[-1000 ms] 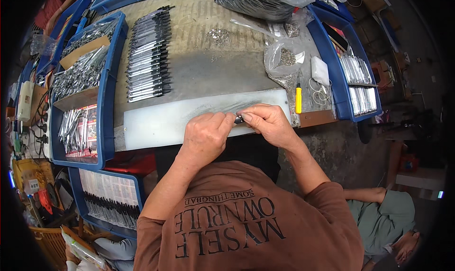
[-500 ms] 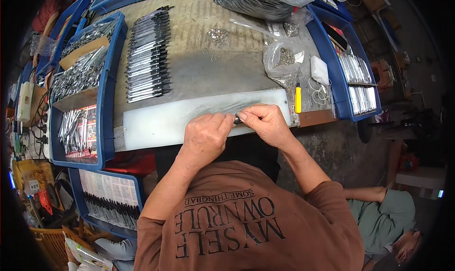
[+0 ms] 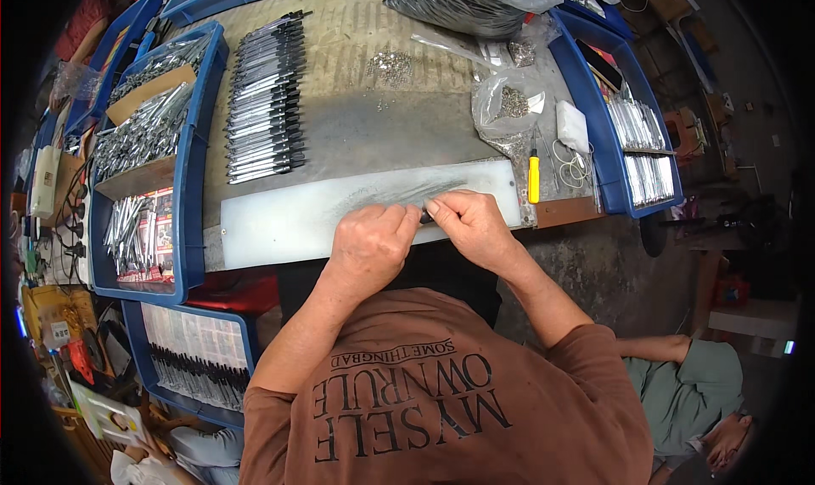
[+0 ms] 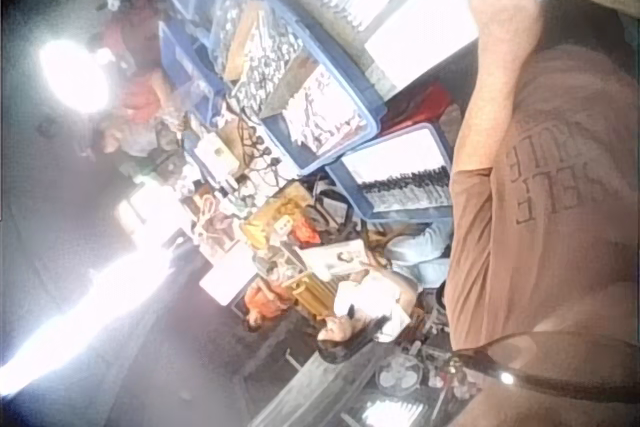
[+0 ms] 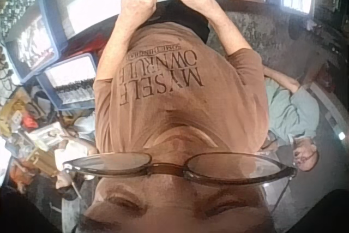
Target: The person assembles small components by fitting parts together by hand and arranging the assembled pieces into rows on the table.
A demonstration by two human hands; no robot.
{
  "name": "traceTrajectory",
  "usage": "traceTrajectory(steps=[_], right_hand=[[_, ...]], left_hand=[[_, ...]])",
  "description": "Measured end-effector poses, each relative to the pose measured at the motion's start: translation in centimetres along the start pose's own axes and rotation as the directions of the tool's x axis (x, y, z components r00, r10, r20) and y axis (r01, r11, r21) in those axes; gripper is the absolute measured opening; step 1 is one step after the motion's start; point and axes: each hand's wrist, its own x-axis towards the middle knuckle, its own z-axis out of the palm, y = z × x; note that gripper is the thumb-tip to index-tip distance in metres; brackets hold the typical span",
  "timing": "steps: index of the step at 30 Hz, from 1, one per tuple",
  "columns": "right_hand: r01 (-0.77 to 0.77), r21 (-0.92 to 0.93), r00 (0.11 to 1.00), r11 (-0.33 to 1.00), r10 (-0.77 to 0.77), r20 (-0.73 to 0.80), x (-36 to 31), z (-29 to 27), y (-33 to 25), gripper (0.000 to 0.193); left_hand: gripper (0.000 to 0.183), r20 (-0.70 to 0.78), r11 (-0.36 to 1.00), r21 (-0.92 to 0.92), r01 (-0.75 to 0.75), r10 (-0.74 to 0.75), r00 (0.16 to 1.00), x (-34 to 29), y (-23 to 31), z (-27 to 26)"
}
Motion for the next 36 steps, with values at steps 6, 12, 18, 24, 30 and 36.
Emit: traceTrajectory(steps=[6,12,18,24,30,36], right_hand=[[0.010,0.070,0.999,0.997,-0.012,0.031,0.1,-0.1,0.6,0.025],[-0.160,0.171,0.986,0.972,0.149,0.079,0.2,-1.3,0.9,0.023],[0.049,0.086,0.953,0.995,-0.020,-0.302,3.1,-6.3,3.7,0.019],[-0.081,-0.249,0.928,0.965,-0.018,-0.372,6.5,-11.6,6.6,0.020],[-0.031,-0.585,0.986,0.811,-0.072,-0.151,9.0,-12.1,8.4,0.017],[-0.090,-0.727,0.995,0.681,0.023,-0.102,9.8,-11.4,8.3,0.016]], left_hand=[[0.013,0.004,1.000,-0.026,0.003,-0.003,1.000,0.1,-0.1,0.2],[0.012,0.005,0.996,-0.090,0.018,-0.018,1.000,0.7,-0.3,0.2],[0.013,0.026,0.996,-0.068,0.049,-0.047,0.999,0.7,-1.5,1.0],[0.011,0.033,0.995,-0.085,0.059,-0.057,0.998,0.5,-1.8,1.8],[0.012,0.025,0.995,-0.086,0.054,-0.052,0.998,0.6,-1.8,1.9],[0.012,0.030,0.994,-0.088,0.061,-0.059,0.998,0.7,-1.8,1.9]])
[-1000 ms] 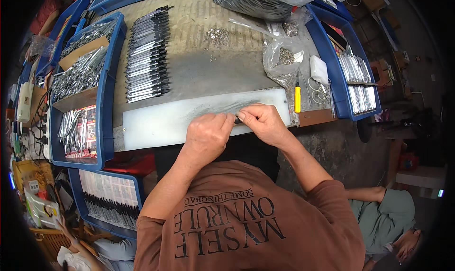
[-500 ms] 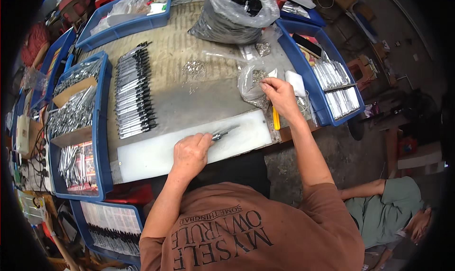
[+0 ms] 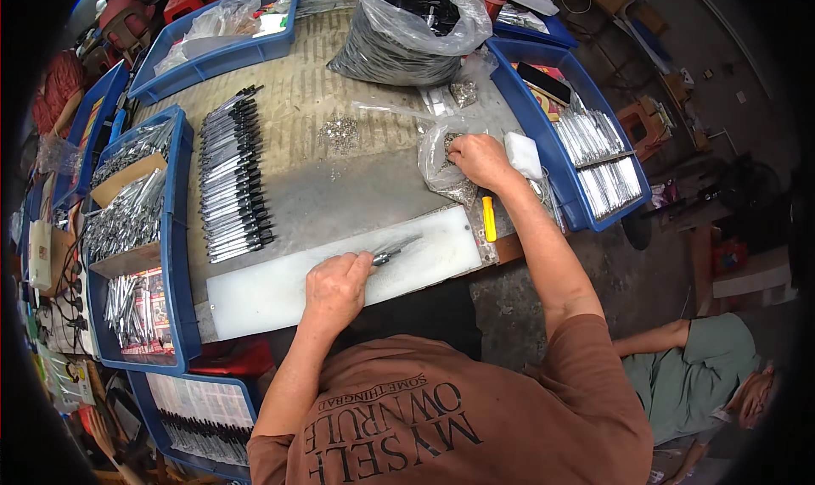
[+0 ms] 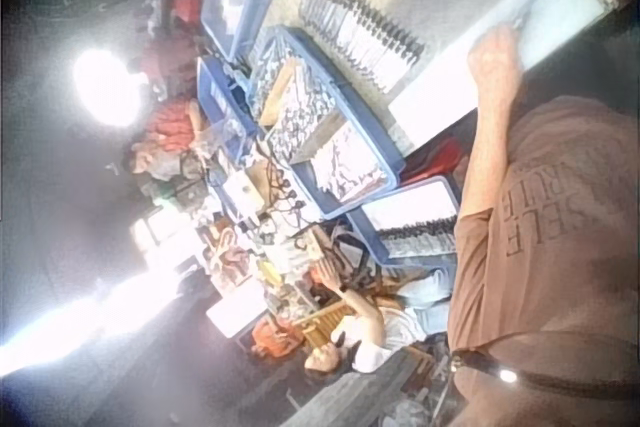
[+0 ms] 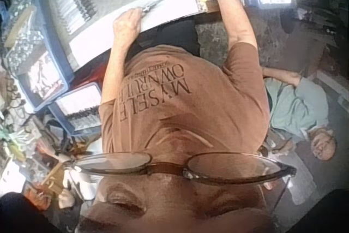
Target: The person assembles small components by fitting parts together by hand and arranging the assembled pieces into rows on the table.
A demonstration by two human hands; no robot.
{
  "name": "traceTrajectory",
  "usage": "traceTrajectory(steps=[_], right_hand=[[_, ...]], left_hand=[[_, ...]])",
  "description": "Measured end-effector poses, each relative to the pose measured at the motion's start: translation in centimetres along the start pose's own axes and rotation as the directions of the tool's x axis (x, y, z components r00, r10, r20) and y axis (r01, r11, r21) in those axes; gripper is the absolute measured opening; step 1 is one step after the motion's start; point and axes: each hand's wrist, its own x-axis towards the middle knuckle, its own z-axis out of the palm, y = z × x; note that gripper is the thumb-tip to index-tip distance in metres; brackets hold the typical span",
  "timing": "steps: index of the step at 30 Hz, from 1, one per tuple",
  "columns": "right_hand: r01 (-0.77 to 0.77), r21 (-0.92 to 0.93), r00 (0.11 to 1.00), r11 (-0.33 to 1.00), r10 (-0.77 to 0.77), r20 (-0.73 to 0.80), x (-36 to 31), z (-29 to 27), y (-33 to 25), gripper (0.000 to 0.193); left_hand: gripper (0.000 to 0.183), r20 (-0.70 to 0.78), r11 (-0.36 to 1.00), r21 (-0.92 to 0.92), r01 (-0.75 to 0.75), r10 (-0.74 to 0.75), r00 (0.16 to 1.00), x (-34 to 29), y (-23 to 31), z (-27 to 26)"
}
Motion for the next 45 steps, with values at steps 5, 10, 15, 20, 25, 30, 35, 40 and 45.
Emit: traceTrajectory(steps=[5,10,15,20,25,30,35,40,45], right_hand=[[-0.003,-0.025,1.000,1.000,0.004,0.028,0.3,-0.1,-0.2,0.016],[0.024,-0.058,0.999,0.998,-0.021,0.050,0.5,-0.2,-0.3,0.016],[0.075,-0.022,0.997,0.997,-0.074,0.037,0.4,0.0,0.4,0.018],[0.072,0.053,0.997,0.996,-0.070,-0.038,-0.7,-1.2,-0.5,0.020],[0.004,0.470,0.995,0.883,-0.048,0.082,-4.4,-3.3,-5.1,0.018],[0.196,0.567,0.950,0.800,-0.298,0.092,-7.9,-1.2,-9.4,0.018],[0.268,0.461,0.930,0.846,-0.353,0.106,-8.8,0.2,-11.1,0.012],[0.286,0.417,0.925,0.863,-0.362,0.114,-8.9,0.2,-11.4,0.012],[0.293,0.362,0.927,0.885,-0.356,0.120,-8.9,0.3,-11.7,0.014]], left_hand=[[0.011,-0.005,1.000,0.003,-0.005,0.005,1.000,0.0,0.0,0.1],[0.011,-0.007,1.000,-0.010,-0.003,0.003,1.000,0.0,0.1,0.0],[0.012,0.017,1.000,0.001,0.013,-0.013,1.000,-0.1,0.2,-0.1],[0.013,-0.009,1.000,-0.014,0.008,-0.008,1.000,-0.3,0.1,0.0],[0.013,-0.024,1.000,-0.011,0.002,-0.002,1.000,-0.5,-0.3,0.4],[0.012,-0.020,1.000,0.003,0.002,-0.002,1.000,-0.5,-0.2,0.5],[0.011,-0.021,1.000,0.013,-0.019,0.019,1.000,-0.6,-0.2,0.3],[0.013,-0.039,0.999,0.029,-0.021,0.022,0.999,-0.8,-0.3,0.6],[0.013,-0.024,0.999,0.039,-0.019,0.020,1.000,-0.9,-0.2,0.6]])
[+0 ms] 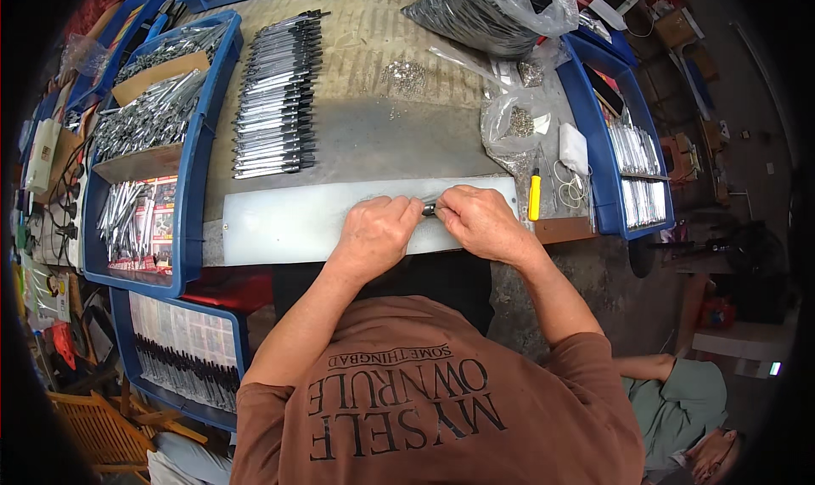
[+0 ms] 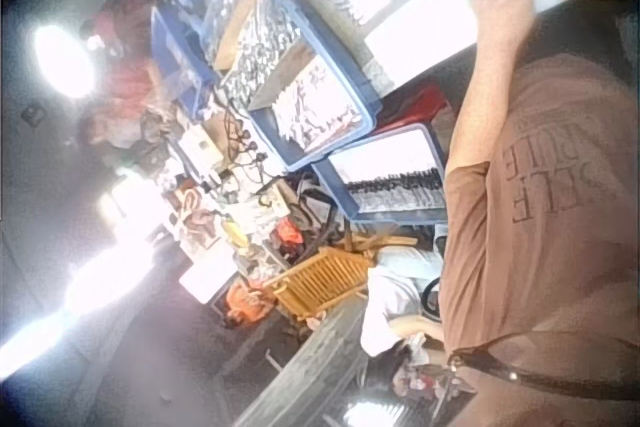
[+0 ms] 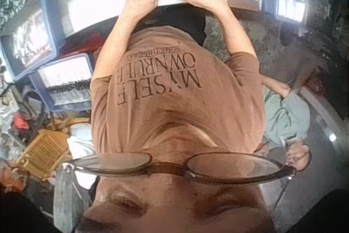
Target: The person assembles small components by fitting parts together by hand and arranging the assembled pieces into rows on the table.
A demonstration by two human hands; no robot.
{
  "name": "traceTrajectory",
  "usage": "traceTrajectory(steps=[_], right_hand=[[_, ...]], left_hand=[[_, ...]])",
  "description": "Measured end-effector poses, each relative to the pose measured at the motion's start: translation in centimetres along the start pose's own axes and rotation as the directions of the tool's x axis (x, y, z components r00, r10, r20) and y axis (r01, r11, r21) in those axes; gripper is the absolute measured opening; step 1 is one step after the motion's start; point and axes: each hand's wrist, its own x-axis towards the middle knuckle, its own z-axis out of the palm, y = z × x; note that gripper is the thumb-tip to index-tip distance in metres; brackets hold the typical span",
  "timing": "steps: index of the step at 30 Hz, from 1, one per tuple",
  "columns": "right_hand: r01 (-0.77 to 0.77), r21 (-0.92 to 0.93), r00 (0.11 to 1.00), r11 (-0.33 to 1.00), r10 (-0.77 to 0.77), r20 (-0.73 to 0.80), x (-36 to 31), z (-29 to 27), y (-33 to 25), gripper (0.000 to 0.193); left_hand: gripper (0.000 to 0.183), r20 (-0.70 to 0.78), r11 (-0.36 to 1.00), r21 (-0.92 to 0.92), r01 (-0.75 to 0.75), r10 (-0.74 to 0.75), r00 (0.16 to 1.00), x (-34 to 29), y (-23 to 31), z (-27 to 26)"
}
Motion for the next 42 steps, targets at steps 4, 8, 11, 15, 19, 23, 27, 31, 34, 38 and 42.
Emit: traceTrajectory(steps=[4,8,11,15,19,23,27,31,34,38,42], right_hand=[[0.006,-0.025,1.000,1.000,-0.006,0.010,0.2,-0.1,0.0,0.015],[-0.067,-0.020,0.998,0.998,0.068,0.006,0.3,-0.2,-0.8,0.015],[-0.140,0.005,0.990,0.990,0.140,-0.019,0.3,-0.2,-0.8,0.016],[-0.124,0.047,0.989,0.991,0.127,-0.073,0.1,0.3,-0.3,0.020],[-0.116,0.081,0.989,0.990,0.123,-0.086,0.3,0.1,0.3,0.021],[-0.188,0.207,0.979,0.960,0.200,-0.038,0.2,-0.3,0.6,0.026],[-0.234,0.286,0.969,0.929,0.246,-0.006,0.1,-0.6,0.4,0.029],[-0.198,0.307,0.974,0.931,0.222,-0.046,-0.1,-0.2,0.9,0.026],[-0.195,0.332,0.976,0.923,0.215,-0.026,-0.1,-0.1,1.1,0.027],[-0.016,0.279,0.990,0.960,0.054,-0.128,-0.1,1.0,1.7,0.024],[-0.071,0.412,0.995,0.909,0.096,-0.041,0.2,1.0,0.4,0.018]], left_hand=[[0.013,0.006,1.000,0.012,-0.003,0.003,1.000,0.1,0.0,-0.1],[0.013,0.004,1.000,0.008,-0.006,0.006,1.000,0.1,0.0,0.0],[0.012,0.010,1.000,0.011,-0.002,0.002,1.000,0.1,0.0,-0.1],[0.012,0.000,1.000,-0.007,-0.012,0.012,1.000,0.2,-0.1,-0.1],[0.011,-0.013,0.999,-0.031,0.027,-0.027,1.000,0.3,0.0,-0.2],[0.012,-0.022,0.997,-0.055,0.052,-0.054,0.998,0.3,0.0,-0.2],[0.012,-0.022,0.996,-0.063,0.062,-0.063,0.998,0.4,0.0,-0.3],[0.011,-0.020,0.995,-0.070,0.071,-0.073,0.997,0.3,0.0,-0.2],[0.011,-0.015,0.995,-0.068,0.078,-0.079,0.997,0.3,0.0,-0.2],[0.010,-0.032,0.996,-0.058,0.068,-0.070,0.997,0.5,0.2,-0.2],[0.010,-0.001,0.997,-0.066,0.050,-0.051,0.999,0.4,-0.1,-0.6]])
